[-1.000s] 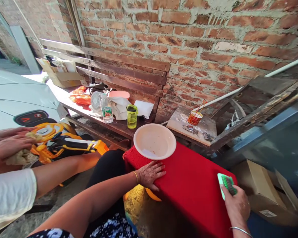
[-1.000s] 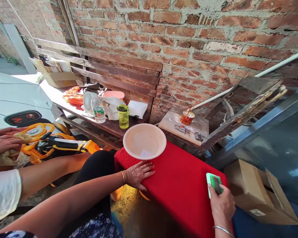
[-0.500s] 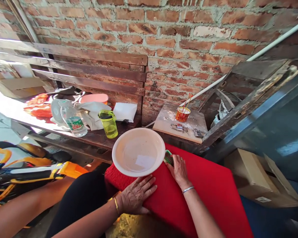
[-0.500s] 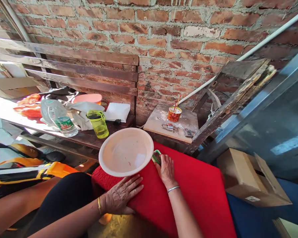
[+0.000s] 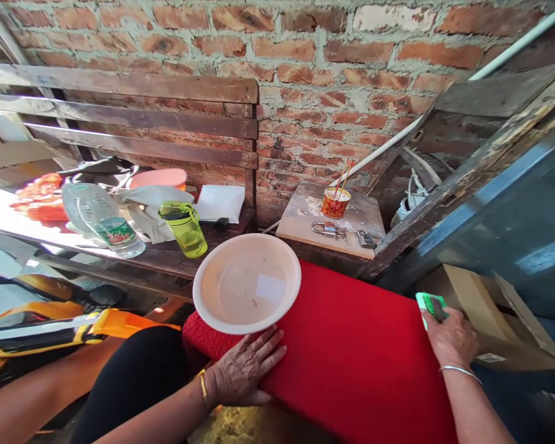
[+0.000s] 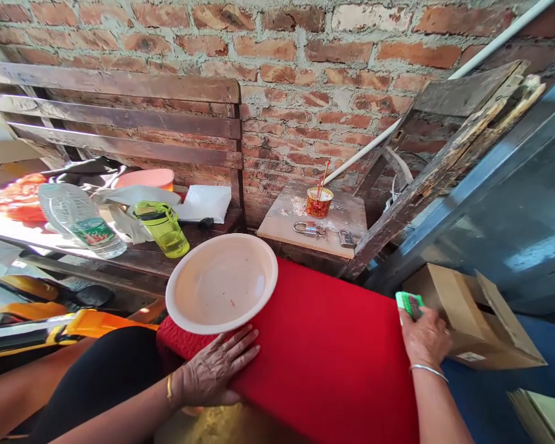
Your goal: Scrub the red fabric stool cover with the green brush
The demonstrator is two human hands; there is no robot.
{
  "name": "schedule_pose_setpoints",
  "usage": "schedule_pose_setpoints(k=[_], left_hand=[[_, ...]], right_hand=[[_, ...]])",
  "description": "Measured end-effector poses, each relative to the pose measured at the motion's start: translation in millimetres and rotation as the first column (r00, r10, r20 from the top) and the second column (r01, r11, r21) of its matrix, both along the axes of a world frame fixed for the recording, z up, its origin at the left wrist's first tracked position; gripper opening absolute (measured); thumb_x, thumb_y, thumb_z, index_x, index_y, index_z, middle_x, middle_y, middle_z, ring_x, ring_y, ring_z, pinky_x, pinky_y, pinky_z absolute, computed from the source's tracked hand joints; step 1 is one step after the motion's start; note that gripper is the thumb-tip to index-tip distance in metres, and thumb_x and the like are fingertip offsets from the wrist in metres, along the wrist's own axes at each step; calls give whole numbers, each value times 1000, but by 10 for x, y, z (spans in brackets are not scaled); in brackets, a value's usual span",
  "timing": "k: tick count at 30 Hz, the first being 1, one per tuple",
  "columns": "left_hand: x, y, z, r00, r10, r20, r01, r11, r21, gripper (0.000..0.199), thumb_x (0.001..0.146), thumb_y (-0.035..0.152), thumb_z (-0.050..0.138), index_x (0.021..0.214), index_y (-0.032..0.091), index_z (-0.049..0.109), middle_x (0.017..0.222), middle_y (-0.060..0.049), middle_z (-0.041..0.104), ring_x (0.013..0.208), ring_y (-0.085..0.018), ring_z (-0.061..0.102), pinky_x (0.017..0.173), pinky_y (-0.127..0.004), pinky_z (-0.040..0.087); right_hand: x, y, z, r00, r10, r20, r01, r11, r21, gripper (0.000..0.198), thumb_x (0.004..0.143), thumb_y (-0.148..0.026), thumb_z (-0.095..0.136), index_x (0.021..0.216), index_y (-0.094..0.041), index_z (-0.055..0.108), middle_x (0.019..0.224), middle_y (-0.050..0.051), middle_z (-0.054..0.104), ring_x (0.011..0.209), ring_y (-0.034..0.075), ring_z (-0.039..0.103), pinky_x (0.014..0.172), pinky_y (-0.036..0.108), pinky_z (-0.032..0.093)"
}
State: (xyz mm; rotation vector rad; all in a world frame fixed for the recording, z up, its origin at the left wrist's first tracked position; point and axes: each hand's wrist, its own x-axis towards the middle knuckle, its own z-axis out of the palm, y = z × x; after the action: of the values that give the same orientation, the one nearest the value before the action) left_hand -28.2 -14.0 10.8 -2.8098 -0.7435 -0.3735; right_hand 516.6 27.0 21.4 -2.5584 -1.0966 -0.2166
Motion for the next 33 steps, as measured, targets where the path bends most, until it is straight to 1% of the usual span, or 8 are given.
schedule_pose_setpoints(k=[3, 6, 10, 14, 18, 21, 27, 33], left_hand=[[8, 11, -49, 1000, 3, -11, -3, 1000, -21, 94, 88, 75, 60, 160, 19, 39, 163, -14, 40, 149, -34, 37, 121, -41, 27], [12, 27, -94, 1000, -4, -12, 4, 999, -34, 95, 88, 77, 59, 159, 18, 39, 162, -15, 41, 149, -34, 36, 122, -43, 26], [19, 40, -105, 1000, -13, 21, 13, 1000, -25, 92, 90, 78, 55, 158, 17, 41, 160, -15, 44, 149, -33, 36, 123, -43, 26], [39, 40, -68, 999, -17, 38, 18, 1000, -18, 92, 90, 79, 53, 156, 17, 44, 158, -15, 47, 148, -33, 38, 123, -44, 26], [45, 33, -35, 999, -16, 30, 17, 999, -37, 94, 88, 79, 57, 158, 17, 42, 158, -14, 47, 147, -33, 39, 122, -43, 29], [36, 24, -40, 999, -10, 34, 10, 1000, -5, 91, 91, 79, 53, 158, 18, 42, 159, -14, 46, 148, -32, 38, 122, -41, 28], [12, 10, -78, 999, -7, 49, 5, 999, 32, 90, 94, 77, 49, 161, 18, 37, 163, -12, 40, 151, -30, 34, 121, -40, 27], [18, 1, -75, 999, 11, 35, -12, 999, 31, 91, 91, 76, 55, 160, 19, 39, 164, -13, 39, 151, -31, 35, 122, -40, 25]], right_hand=[[104, -217, 83, 996, -79, -46, 81, 996, 47, 62, 83, -64, 46, 131, -26, 59, 104, 24, 65, 103, 50, 62, 81, 63, 45], [-94, -204, 149, 991, -18, -136, 31, 995, 93, 66, 77, -69, 47, 125, -26, 60, 102, 24, 65, 104, 50, 61, 83, 63, 46], [-782, 122, 157, 954, 226, -195, -201, 969, 142, 56, 77, -62, 51, 114, -21, 61, 106, 22, 68, 102, 41, 64, 86, 52, 50], [-1686, 541, 175, 858, 480, -184, -470, 877, 99, 46, 82, -54, 57, 114, -20, 59, 110, 14, 70, 103, 31, 65, 88, 40, 50], [-2393, 898, 251, 802, 572, -169, -580, 815, 6, 39, 88, -44, 63, 118, -20, 59, 110, 12, 70, 104, 28, 65, 87, 36, 47], [-2674, 1102, 281, 792, 586, -171, -599, 800, -34, 38, 90, -42, 65, 121, -20, 60, 113, 12, 70, 104, 26, 65, 86, 33, 46], [-2630, 1202, 296, 839, 521, -155, -540, 831, -130, 38, 93, -42, 66, 124, -20, 60, 115, 13, 69, 106, 28, 65, 87, 34, 45], [-1881, 955, 336, 928, 352, -121, -369, 910, -189, 41, 93, -43, 65, 125, -18, 60, 115, 15, 69, 106, 29, 66, 89, 35, 48]])
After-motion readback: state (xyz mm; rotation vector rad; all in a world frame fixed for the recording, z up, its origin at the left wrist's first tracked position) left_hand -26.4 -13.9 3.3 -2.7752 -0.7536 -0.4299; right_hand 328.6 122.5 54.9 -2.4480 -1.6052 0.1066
